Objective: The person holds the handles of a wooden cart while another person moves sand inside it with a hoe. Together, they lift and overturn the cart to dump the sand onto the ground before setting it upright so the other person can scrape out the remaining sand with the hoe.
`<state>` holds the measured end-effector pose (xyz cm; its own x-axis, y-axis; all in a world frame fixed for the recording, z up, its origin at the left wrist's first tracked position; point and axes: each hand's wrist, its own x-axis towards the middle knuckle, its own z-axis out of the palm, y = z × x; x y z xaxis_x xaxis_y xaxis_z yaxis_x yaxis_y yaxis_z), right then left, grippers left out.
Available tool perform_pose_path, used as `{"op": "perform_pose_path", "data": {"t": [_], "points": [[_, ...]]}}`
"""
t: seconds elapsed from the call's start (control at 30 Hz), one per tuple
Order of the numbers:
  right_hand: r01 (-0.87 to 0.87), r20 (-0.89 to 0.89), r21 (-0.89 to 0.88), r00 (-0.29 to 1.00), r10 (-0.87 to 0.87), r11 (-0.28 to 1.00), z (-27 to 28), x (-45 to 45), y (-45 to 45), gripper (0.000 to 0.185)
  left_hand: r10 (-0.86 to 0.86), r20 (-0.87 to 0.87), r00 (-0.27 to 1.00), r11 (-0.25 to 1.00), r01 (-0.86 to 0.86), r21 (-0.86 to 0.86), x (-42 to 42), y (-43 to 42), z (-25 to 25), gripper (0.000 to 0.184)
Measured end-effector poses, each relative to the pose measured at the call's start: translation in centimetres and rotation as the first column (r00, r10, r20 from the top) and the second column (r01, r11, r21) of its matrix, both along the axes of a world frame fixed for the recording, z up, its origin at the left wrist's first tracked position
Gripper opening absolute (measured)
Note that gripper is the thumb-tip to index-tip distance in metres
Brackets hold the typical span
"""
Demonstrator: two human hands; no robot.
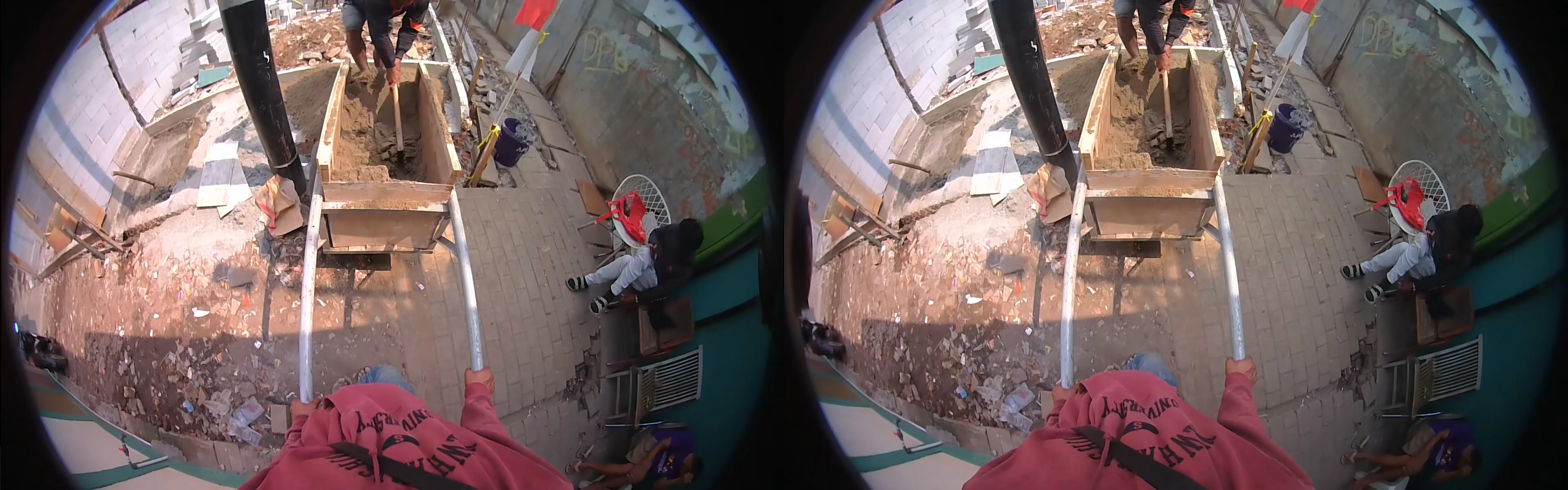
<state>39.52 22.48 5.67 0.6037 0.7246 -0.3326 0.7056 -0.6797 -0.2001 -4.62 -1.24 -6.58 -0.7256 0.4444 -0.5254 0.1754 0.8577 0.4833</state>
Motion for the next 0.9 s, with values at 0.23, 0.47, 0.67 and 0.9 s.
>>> {"op": "perform_pose_path", "data": {"t": [0.23, 0.47, 0.67, 0.9], "points": [[0.012, 0.002, 0.011, 1.000, -0.012, 1.000, -0.4, 0.1, -0.1, 0.040, 0.005, -0.033, 0.999, 0.999, -0.006, -0.048, -0.3, -0.4, -1.5, 0.052], [0.014, -0.009, 0.031, 1.000, -0.014, 0.999, -0.6, 0.3, -0.2, 0.040, -0.002, -0.069, 0.998, 0.998, -0.002, -0.067, -0.6, -1.1, -3.2, 0.056], [0.005, 0.002, 0.053, 1.000, -0.005, 0.999, -1.2, 0.4, -0.2, 0.039, -0.019, -0.029, 0.999, 0.999, 0.018, -0.043, 0.1, 0.1, 0.7, 0.060], [0.023, 0.001, 0.030, 1.000, -0.023, 0.999, -1.8, 0.7, -0.2, 0.038, -0.001, -0.051, 0.999, 0.998, -0.002, -0.060, 0.1, 0.0, 0.1, 0.060]]}}
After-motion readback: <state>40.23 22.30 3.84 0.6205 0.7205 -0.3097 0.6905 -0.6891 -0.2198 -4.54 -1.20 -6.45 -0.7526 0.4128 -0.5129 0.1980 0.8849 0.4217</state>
